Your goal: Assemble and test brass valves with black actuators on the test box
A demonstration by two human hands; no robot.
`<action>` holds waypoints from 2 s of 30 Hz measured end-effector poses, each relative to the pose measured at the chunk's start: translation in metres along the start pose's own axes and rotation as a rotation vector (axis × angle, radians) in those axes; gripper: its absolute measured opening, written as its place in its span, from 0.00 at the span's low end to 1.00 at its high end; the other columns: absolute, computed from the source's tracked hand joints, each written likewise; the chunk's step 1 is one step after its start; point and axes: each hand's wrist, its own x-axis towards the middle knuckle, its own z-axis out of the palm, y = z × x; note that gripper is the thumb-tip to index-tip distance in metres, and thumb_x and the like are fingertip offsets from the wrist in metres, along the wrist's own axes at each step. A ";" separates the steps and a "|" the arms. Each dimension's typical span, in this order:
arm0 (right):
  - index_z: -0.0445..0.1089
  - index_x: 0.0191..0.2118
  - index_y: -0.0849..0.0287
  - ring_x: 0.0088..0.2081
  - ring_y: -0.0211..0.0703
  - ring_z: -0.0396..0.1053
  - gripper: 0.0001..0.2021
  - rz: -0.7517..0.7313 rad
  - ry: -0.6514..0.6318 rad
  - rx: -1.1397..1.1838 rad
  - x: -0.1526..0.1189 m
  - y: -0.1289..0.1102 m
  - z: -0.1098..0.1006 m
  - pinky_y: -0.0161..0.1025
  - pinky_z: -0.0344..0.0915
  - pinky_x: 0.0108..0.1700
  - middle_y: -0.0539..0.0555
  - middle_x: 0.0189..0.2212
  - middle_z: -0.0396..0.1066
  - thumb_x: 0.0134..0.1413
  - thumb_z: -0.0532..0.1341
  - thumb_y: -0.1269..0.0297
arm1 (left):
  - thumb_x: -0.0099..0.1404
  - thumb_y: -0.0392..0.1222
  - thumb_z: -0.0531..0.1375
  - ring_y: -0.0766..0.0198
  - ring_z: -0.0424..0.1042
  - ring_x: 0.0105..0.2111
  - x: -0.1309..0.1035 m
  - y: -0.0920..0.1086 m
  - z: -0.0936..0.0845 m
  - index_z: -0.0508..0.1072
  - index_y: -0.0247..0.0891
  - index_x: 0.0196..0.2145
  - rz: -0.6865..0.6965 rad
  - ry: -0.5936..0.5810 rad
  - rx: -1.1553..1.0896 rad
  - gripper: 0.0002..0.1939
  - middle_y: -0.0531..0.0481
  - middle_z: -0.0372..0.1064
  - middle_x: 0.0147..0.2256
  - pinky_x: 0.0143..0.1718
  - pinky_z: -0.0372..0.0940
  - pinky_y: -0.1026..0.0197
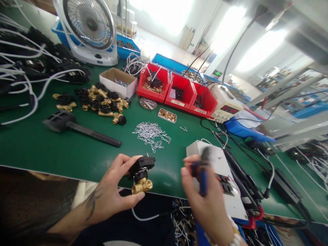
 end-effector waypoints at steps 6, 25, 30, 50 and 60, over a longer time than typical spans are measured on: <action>0.70 0.43 0.52 0.30 0.43 0.70 0.08 0.076 0.003 -0.038 0.002 0.010 -0.008 0.38 0.67 0.31 0.50 0.31 0.71 0.56 0.61 0.63 | 0.53 0.40 0.66 0.59 0.67 0.42 0.000 0.000 -0.002 0.62 0.49 0.59 -0.007 -0.021 -0.010 0.36 0.51 0.59 0.44 0.46 0.68 0.55; 0.69 0.39 0.53 0.26 0.40 0.70 0.06 -0.138 -0.251 -0.036 0.002 0.001 0.008 0.36 0.67 0.27 0.50 0.29 0.71 0.56 0.59 0.70 | 0.51 0.40 0.66 0.58 0.67 0.41 0.003 0.000 -0.002 0.64 0.48 0.57 -0.002 -0.028 -0.029 0.35 0.51 0.60 0.43 0.45 0.67 0.54; 0.68 0.43 0.52 0.34 0.42 0.70 0.08 -0.033 0.309 0.052 0.002 0.005 0.002 0.39 0.68 0.35 0.51 0.34 0.70 0.57 0.61 0.68 | 0.51 0.39 0.66 0.59 0.66 0.41 0.004 0.001 -0.004 0.65 0.50 0.57 -0.002 -0.049 -0.070 0.35 0.52 0.59 0.43 0.45 0.67 0.55; 0.69 0.40 0.54 0.29 0.42 0.71 0.06 -0.071 -0.083 -0.100 -0.006 0.011 0.011 0.37 0.68 0.30 0.51 0.30 0.72 0.58 0.58 0.69 | 0.52 0.39 0.65 0.60 0.67 0.40 0.007 -0.001 -0.009 0.66 0.48 0.57 0.005 -0.075 -0.083 0.34 0.52 0.60 0.43 0.44 0.67 0.56; 0.67 0.39 0.55 0.29 0.41 0.71 0.04 -0.060 -0.267 -0.077 -0.009 0.005 0.017 0.36 0.69 0.29 0.52 0.30 0.72 0.60 0.56 0.69 | 0.50 0.39 0.66 0.58 0.67 0.41 0.008 0.001 -0.007 0.67 0.50 0.56 0.009 -0.100 -0.075 0.34 0.52 0.60 0.42 0.44 0.67 0.54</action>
